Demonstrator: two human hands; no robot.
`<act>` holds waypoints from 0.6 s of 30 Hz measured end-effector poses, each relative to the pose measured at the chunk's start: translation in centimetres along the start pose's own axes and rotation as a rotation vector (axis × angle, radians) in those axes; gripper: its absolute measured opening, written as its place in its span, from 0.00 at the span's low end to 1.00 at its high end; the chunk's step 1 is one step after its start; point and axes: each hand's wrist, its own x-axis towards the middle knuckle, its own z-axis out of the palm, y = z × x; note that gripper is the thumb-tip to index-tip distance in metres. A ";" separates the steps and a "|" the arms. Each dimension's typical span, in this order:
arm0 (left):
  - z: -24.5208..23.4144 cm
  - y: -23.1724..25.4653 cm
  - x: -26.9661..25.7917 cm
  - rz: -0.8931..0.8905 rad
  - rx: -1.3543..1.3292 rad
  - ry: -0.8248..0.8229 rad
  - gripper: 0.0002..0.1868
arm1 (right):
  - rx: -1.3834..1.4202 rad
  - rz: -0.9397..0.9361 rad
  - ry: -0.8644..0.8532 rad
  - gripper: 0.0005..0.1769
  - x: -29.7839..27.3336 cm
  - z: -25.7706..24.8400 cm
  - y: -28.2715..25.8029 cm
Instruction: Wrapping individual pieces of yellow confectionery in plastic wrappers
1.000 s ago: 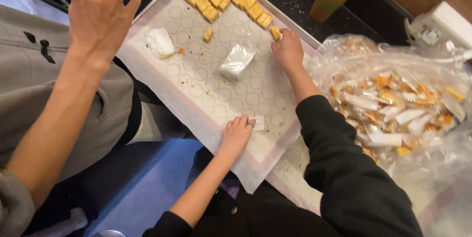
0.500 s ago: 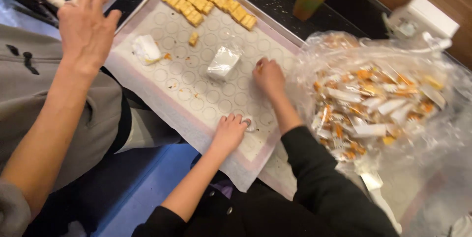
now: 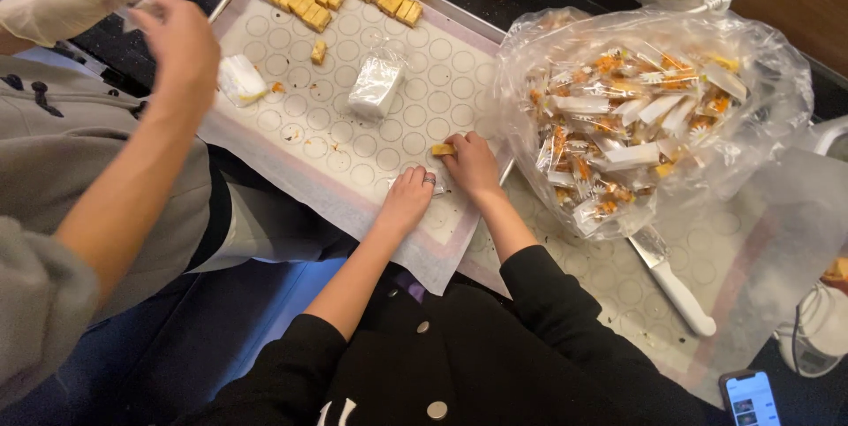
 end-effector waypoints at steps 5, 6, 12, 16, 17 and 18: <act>-1.0 -0.6 -0.3 0.001 -0.112 -0.004 0.07 | 0.217 0.019 0.096 0.17 -2.6 0.5 1.7; -1.2 -0.8 -0.2 -0.013 -0.180 -0.021 0.08 | 0.322 0.028 0.143 0.18 -3.5 0.3 2.0; -0.5 -1.7 0.0 -0.064 -0.268 -0.004 0.09 | 0.601 0.270 0.260 0.19 -8.5 -1.2 1.7; 0.7 -2.2 -0.1 -0.053 -0.317 0.042 0.02 | 0.652 0.296 0.257 0.20 -9.5 -1.4 1.3; 0.5 -2.2 -0.2 -0.061 -0.332 0.020 0.03 | 0.659 0.298 0.252 0.20 -9.6 -1.2 1.5; 0.2 -2.3 0.0 -0.069 -0.347 0.003 0.05 | 0.664 0.297 0.248 0.20 -9.5 -1.1 1.7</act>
